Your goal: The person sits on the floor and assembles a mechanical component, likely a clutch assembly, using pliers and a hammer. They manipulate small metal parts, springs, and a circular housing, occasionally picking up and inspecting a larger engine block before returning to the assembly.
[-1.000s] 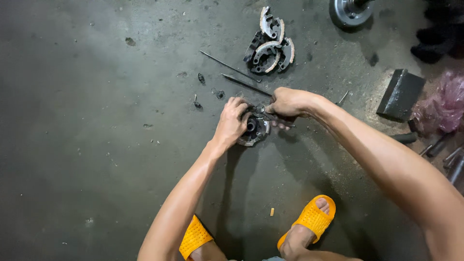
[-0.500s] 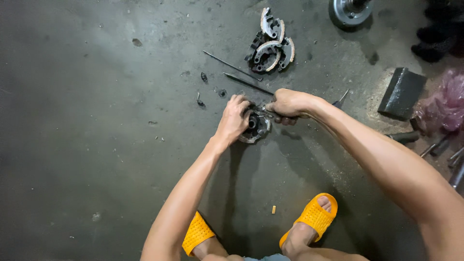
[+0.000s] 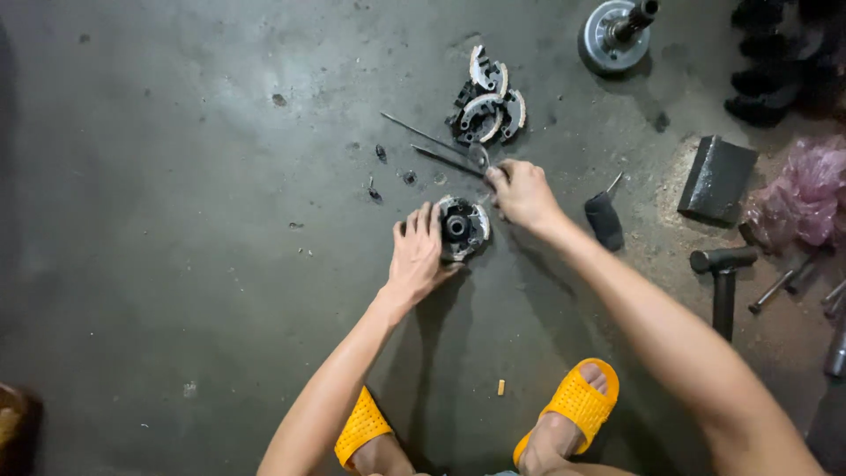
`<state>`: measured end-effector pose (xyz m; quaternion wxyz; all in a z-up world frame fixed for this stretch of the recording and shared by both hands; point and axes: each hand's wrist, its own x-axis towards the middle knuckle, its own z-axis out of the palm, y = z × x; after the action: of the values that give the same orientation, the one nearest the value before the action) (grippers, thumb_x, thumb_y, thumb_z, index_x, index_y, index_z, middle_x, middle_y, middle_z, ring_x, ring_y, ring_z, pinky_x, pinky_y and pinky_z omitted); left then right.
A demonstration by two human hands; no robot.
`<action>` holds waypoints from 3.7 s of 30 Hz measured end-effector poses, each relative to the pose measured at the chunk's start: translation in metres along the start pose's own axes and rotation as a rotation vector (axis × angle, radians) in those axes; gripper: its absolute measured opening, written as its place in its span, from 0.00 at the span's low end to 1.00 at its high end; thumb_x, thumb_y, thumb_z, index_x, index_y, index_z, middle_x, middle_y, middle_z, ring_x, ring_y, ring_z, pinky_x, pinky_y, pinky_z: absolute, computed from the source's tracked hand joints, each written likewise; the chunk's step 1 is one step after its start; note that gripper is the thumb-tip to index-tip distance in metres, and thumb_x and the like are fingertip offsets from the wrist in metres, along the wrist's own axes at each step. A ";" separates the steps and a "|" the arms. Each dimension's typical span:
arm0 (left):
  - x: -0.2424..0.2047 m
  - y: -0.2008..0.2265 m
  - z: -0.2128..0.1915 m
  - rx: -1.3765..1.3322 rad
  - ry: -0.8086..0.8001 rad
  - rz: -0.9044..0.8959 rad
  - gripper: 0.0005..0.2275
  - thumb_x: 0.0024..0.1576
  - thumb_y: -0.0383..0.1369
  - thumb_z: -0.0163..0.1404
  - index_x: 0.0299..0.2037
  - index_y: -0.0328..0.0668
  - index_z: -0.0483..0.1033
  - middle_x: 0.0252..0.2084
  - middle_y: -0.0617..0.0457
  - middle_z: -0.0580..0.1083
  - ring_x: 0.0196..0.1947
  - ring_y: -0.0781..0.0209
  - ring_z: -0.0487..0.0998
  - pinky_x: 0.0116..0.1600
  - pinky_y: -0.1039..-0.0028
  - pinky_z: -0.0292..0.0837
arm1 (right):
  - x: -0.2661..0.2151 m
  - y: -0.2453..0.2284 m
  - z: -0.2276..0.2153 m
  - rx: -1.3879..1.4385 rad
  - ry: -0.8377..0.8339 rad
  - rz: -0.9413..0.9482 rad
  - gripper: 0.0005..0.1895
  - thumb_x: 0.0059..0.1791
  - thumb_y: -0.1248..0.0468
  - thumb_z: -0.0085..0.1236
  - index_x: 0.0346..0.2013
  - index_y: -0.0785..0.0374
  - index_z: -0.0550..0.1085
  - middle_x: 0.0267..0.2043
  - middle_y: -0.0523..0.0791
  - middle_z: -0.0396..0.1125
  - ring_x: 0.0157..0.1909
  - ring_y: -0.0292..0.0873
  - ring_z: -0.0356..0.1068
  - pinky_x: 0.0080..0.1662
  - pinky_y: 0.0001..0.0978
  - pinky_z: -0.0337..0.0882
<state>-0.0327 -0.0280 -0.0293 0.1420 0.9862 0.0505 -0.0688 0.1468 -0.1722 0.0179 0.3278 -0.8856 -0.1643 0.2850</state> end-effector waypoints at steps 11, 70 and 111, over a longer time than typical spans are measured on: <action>0.008 -0.008 0.023 0.121 0.127 0.103 0.51 0.36 0.61 0.65 0.63 0.26 0.68 0.59 0.34 0.69 0.57 0.43 0.71 0.63 0.51 0.65 | -0.012 0.005 0.035 -0.160 0.027 0.040 0.22 0.56 0.56 0.46 0.37 0.74 0.79 0.36 0.64 0.74 0.45 0.66 0.75 0.42 0.63 0.73; 0.006 -0.048 -0.062 -1.376 0.189 -0.298 0.11 0.43 0.23 0.69 0.36 0.39 0.86 0.30 0.46 0.81 0.34 0.66 0.77 0.40 0.71 0.78 | -0.070 -0.010 0.025 0.195 -0.561 -0.113 0.21 0.57 0.55 0.46 0.26 0.68 0.71 0.24 0.52 0.69 0.33 0.47 0.69 0.42 0.46 0.72; -0.007 -0.008 0.004 -1.064 0.380 -0.432 0.02 0.53 0.26 0.62 0.35 0.42 0.86 0.27 0.46 0.80 0.30 0.65 0.80 0.36 0.69 0.74 | -0.036 0.071 0.037 0.255 0.052 -0.007 0.19 0.57 0.53 0.53 0.31 0.64 0.76 0.25 0.54 0.68 0.32 0.46 0.69 0.40 0.47 0.71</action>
<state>-0.0414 -0.0224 -0.0338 0.5872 0.7421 0.3015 0.1162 0.1034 -0.2233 -0.0385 0.4430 -0.8431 -0.1211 0.2797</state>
